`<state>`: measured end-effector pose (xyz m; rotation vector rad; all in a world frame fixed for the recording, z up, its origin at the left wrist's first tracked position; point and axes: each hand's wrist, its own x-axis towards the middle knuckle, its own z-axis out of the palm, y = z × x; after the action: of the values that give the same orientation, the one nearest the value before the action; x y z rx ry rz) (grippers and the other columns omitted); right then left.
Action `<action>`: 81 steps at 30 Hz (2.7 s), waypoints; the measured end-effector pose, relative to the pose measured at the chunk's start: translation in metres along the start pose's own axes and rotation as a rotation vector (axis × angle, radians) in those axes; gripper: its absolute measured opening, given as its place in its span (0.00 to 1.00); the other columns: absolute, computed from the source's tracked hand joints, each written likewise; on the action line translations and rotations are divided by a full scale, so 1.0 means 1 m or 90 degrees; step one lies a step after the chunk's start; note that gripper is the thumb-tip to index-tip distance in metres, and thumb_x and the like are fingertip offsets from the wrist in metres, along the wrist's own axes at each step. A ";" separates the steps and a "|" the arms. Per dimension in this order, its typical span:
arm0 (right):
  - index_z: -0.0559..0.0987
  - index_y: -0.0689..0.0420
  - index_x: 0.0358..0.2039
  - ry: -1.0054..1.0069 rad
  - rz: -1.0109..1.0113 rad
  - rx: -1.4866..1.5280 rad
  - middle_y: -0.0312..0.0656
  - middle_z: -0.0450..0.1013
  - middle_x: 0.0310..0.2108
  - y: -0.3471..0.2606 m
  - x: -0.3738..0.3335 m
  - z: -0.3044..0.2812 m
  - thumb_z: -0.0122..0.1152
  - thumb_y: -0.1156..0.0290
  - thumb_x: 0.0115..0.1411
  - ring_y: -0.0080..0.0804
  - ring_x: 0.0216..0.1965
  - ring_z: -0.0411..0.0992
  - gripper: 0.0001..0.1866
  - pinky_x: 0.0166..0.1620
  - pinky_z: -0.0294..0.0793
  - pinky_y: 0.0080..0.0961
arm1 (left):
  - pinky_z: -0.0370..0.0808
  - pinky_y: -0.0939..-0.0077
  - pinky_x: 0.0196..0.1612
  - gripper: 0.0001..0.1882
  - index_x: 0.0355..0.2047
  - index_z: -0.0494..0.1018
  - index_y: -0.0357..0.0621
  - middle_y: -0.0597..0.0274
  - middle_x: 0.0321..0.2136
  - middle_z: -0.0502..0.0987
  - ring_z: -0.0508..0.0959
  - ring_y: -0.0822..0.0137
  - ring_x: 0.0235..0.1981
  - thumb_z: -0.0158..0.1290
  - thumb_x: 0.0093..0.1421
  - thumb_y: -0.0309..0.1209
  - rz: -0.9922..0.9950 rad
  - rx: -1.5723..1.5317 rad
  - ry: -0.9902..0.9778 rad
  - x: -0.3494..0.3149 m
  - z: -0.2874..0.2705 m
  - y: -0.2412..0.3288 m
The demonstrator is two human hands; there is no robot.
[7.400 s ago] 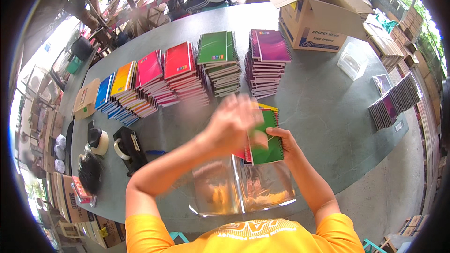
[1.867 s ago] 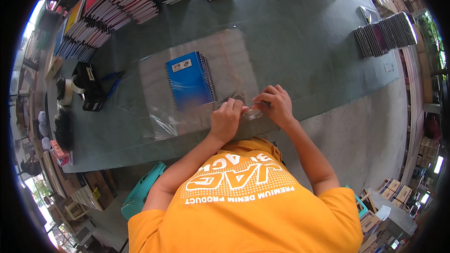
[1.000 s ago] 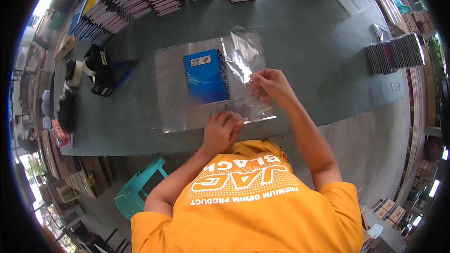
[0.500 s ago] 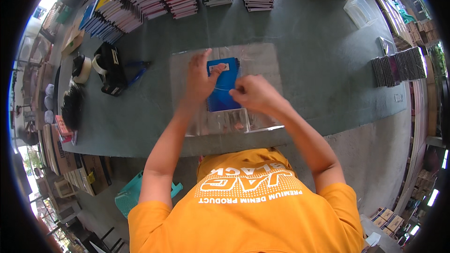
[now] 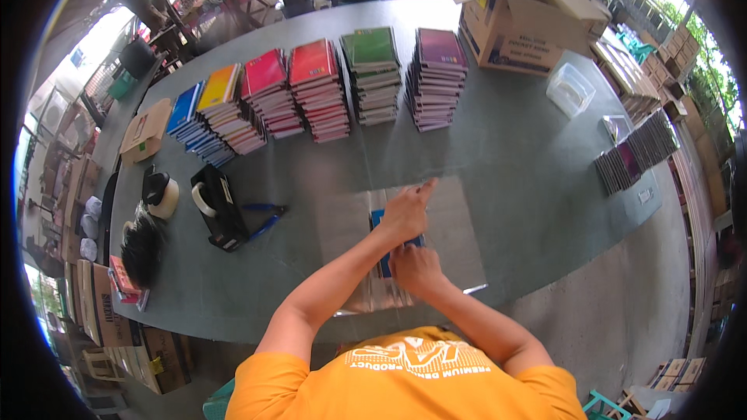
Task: The person gathers notebooks of different colors, stacks them together, and places the stack into a plastic bag. They then fold the bag and use a tape dispenser to seal the packaging.
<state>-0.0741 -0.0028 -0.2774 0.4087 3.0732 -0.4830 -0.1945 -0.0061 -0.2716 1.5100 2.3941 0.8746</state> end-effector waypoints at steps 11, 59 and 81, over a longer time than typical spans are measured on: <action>0.69 0.57 0.37 0.126 -0.011 0.062 0.43 0.69 0.25 -0.014 -0.028 -0.019 0.54 0.57 0.56 0.43 0.27 0.72 0.17 0.28 0.72 0.38 | 0.73 0.66 0.33 0.19 0.38 0.74 0.48 0.56 0.29 0.76 0.77 0.58 0.33 0.57 0.41 0.28 0.214 -0.062 -0.091 0.060 0.030 -0.100; 0.67 0.60 0.47 -0.121 0.014 0.048 0.59 0.71 0.37 -0.022 -0.018 -0.042 0.47 0.49 0.59 0.58 0.37 0.70 0.27 0.38 0.69 0.48 | 0.76 0.67 0.33 0.16 0.18 0.79 0.42 0.54 0.22 0.79 0.79 0.57 0.28 0.68 0.26 0.34 -0.114 0.090 -0.200 -0.017 -0.018 -0.142; 0.66 0.62 0.46 -0.092 -0.030 0.012 0.61 0.72 0.33 -0.008 -0.017 -0.029 0.47 0.47 0.59 0.59 0.32 0.71 0.29 0.33 0.70 0.48 | 0.76 0.65 0.30 0.13 0.18 0.78 0.40 0.52 0.23 0.79 0.80 0.55 0.28 0.65 0.28 0.30 -0.147 0.062 -0.193 -0.015 -0.011 -0.146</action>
<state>-0.0592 -0.0062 -0.2469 0.2889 2.9461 -0.5180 -0.3042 -0.0695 -0.3472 1.2582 2.3495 0.4504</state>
